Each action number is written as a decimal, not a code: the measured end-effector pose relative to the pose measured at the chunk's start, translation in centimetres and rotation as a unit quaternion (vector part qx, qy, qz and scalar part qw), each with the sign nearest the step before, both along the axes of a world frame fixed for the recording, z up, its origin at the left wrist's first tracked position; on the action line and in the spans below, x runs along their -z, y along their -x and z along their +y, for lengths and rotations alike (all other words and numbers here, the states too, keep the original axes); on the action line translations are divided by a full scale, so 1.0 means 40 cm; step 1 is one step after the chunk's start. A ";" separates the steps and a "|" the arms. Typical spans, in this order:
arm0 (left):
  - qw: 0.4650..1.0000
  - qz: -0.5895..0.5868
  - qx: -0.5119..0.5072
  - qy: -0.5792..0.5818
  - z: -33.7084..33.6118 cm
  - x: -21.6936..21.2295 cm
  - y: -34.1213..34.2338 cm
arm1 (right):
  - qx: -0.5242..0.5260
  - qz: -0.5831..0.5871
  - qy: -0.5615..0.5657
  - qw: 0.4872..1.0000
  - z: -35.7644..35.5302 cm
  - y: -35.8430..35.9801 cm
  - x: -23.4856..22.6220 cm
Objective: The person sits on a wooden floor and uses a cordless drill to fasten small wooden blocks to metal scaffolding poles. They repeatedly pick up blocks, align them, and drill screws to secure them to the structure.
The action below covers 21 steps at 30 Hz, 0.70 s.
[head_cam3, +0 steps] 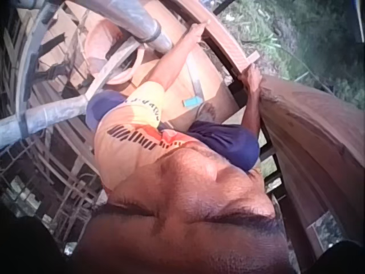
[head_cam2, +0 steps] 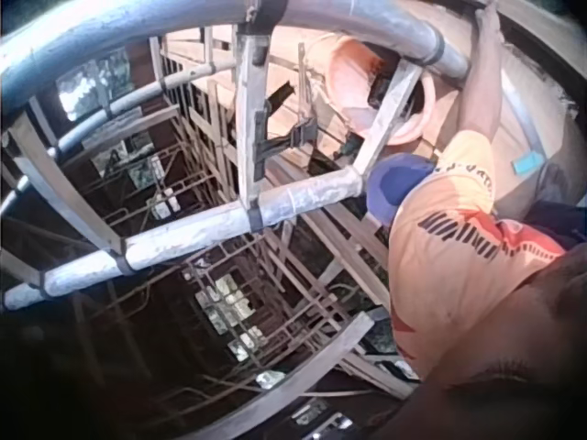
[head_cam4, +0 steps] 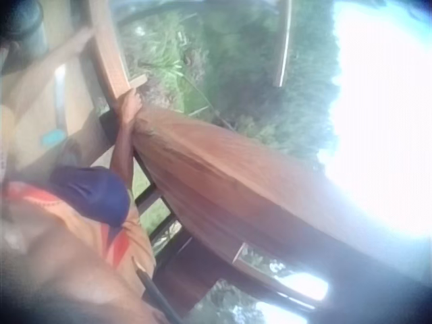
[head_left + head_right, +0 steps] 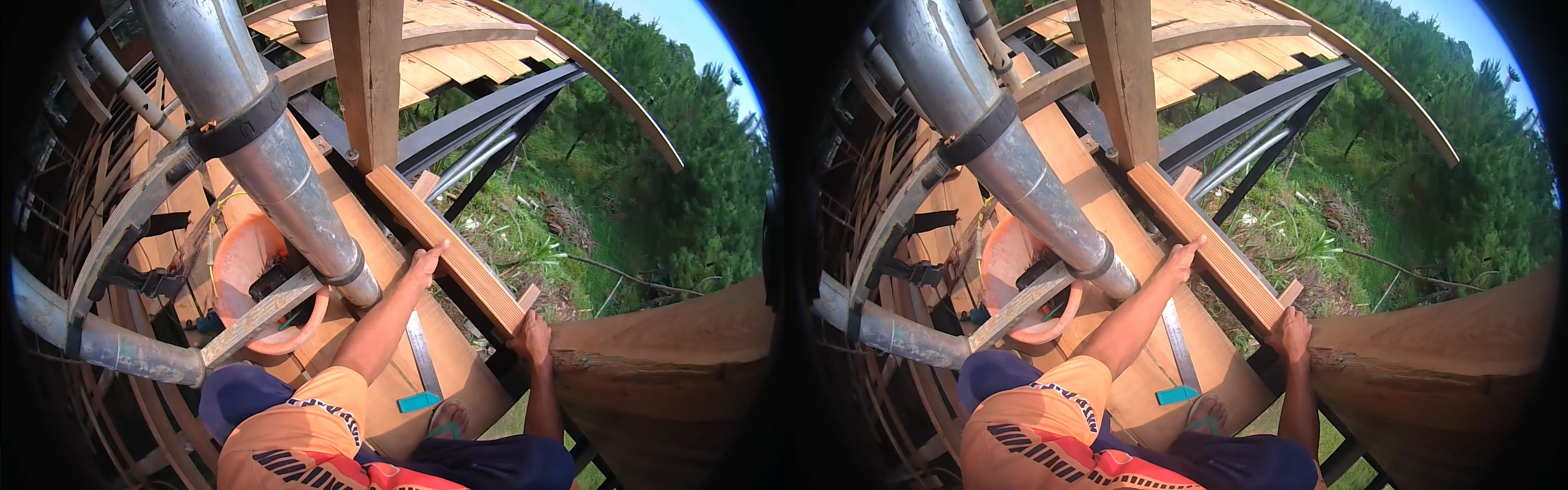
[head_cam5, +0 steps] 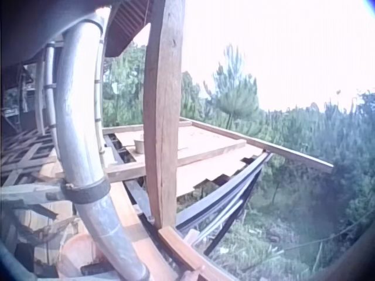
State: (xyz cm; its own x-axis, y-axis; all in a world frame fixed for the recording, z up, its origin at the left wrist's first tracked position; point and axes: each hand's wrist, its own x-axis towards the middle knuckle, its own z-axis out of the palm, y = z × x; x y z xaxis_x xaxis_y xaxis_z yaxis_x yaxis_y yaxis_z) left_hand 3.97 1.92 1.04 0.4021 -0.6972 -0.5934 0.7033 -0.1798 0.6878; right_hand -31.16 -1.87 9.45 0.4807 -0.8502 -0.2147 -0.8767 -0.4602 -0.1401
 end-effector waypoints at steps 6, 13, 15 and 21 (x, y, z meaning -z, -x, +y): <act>0.991 -0.053 -0.119 -0.007 0.071 -0.138 0.029 | -0.010 0.018 -0.079 0.997 0.097 -0.073 -0.276; 0.994 -0.052 -0.037 0.089 0.098 -0.233 0.100 | -0.034 -0.050 -0.292 0.954 0.293 -0.016 -0.381; 0.984 -0.049 -0.002 0.171 0.095 -0.293 0.096 | -0.067 -0.166 -0.334 0.925 0.346 0.011 -0.298; 0.955 -0.024 0.122 0.268 0.159 -0.568 0.025 | 0.020 -0.288 -0.423 0.859 0.368 -0.096 -0.129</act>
